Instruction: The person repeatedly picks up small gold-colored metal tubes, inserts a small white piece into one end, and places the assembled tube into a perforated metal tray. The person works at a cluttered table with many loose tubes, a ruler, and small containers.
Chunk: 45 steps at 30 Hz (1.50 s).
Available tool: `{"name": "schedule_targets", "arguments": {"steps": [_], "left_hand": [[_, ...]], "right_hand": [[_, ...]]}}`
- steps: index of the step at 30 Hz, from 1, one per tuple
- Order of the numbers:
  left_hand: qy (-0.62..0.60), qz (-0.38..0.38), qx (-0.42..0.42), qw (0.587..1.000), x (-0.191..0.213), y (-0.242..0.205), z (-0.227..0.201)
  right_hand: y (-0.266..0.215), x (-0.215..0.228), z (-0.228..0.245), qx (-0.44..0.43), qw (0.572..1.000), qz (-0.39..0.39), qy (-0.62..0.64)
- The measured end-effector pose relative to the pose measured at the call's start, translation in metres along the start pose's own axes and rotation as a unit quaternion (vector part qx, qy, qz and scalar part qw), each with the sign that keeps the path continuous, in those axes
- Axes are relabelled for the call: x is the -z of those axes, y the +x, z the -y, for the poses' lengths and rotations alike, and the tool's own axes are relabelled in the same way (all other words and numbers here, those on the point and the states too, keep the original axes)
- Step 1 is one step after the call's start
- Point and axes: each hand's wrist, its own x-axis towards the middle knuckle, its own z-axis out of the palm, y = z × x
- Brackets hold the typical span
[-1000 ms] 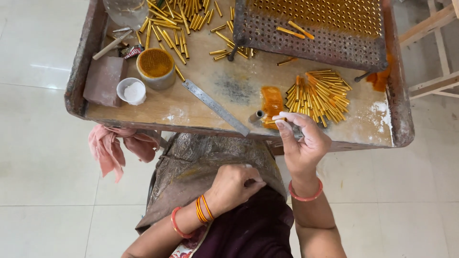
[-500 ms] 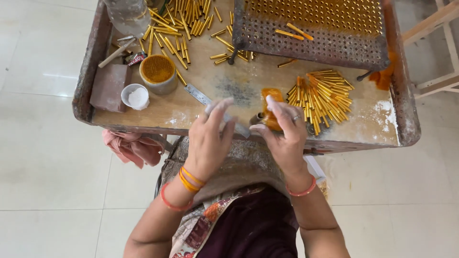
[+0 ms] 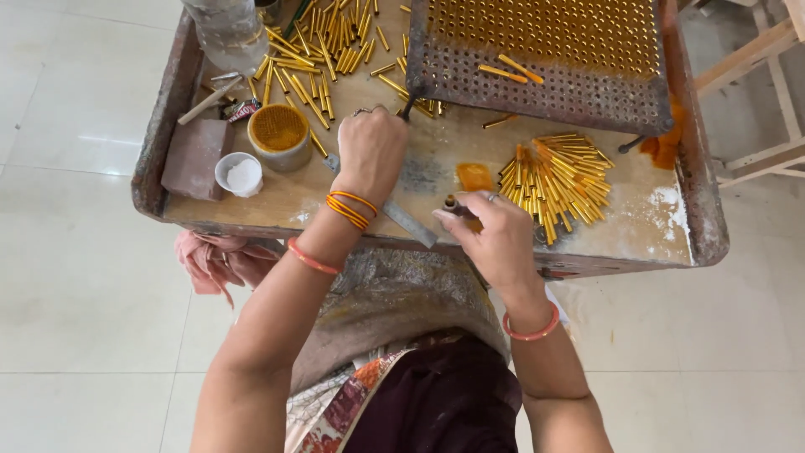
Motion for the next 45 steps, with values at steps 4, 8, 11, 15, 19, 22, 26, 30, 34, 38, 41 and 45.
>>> {"name": "schedule_targets", "arguments": {"steps": [4,8,11,15,19,22,26,30,34,38,41,45], "left_hand": [[0.006,0.003,-0.004,1.000,0.009,-0.011,0.000],[-0.016,0.052,0.002,0.999,0.008,-0.020,0.000],[-0.073,0.030,0.039,0.996,0.031,-0.028,0.000],[-0.345,-0.155,0.073,0.923,0.072,-0.043,-0.007],[-0.638,-0.026,0.164,0.752,0.055,-0.059,-0.011],[-0.853,0.083,0.173,0.486,0.038,-0.072,-0.008],[-0.905,0.163,0.200,0.339,0.044,-0.068,-0.001],[-0.935,0.187,0.137,0.270,0.057,-0.065,0.002],[-0.925,0.174,0.187,0.281,0.071,-0.067,-0.003],[-0.871,0.098,0.163,0.454,0.058,-0.080,-0.017],[-0.667,0.046,0.142,0.730,0.067,-0.082,-0.026],[-0.372,-0.062,0.001,0.926,0.068,-0.080,-0.027]], "right_hand": [[-0.003,0.002,0.002,-0.003,1.000,0.010,-0.019],[-0.011,0.003,0.006,0.017,1.000,-0.015,-0.007],[-0.012,0.003,0.007,0.049,0.998,-0.030,-0.018],[-0.022,0.001,0.001,0.080,0.995,-0.051,-0.038],[-0.022,0.002,0.003,0.077,0.995,-0.057,-0.031],[-0.019,0.004,0.007,0.082,0.994,-0.059,-0.028],[-0.012,0.006,0.004,0.085,0.994,-0.051,-0.035],[-0.016,0.008,0.007,0.058,0.998,-0.023,-0.028],[-0.016,0.008,0.005,0.007,1.000,-0.001,0.009],[-0.013,0.010,0.004,0.008,1.000,0.013,0.000],[-0.011,0.012,0.006,0.008,1.000,0.012,-0.006],[-0.014,0.010,0.004,0.027,0.999,0.014,-0.022]]}}
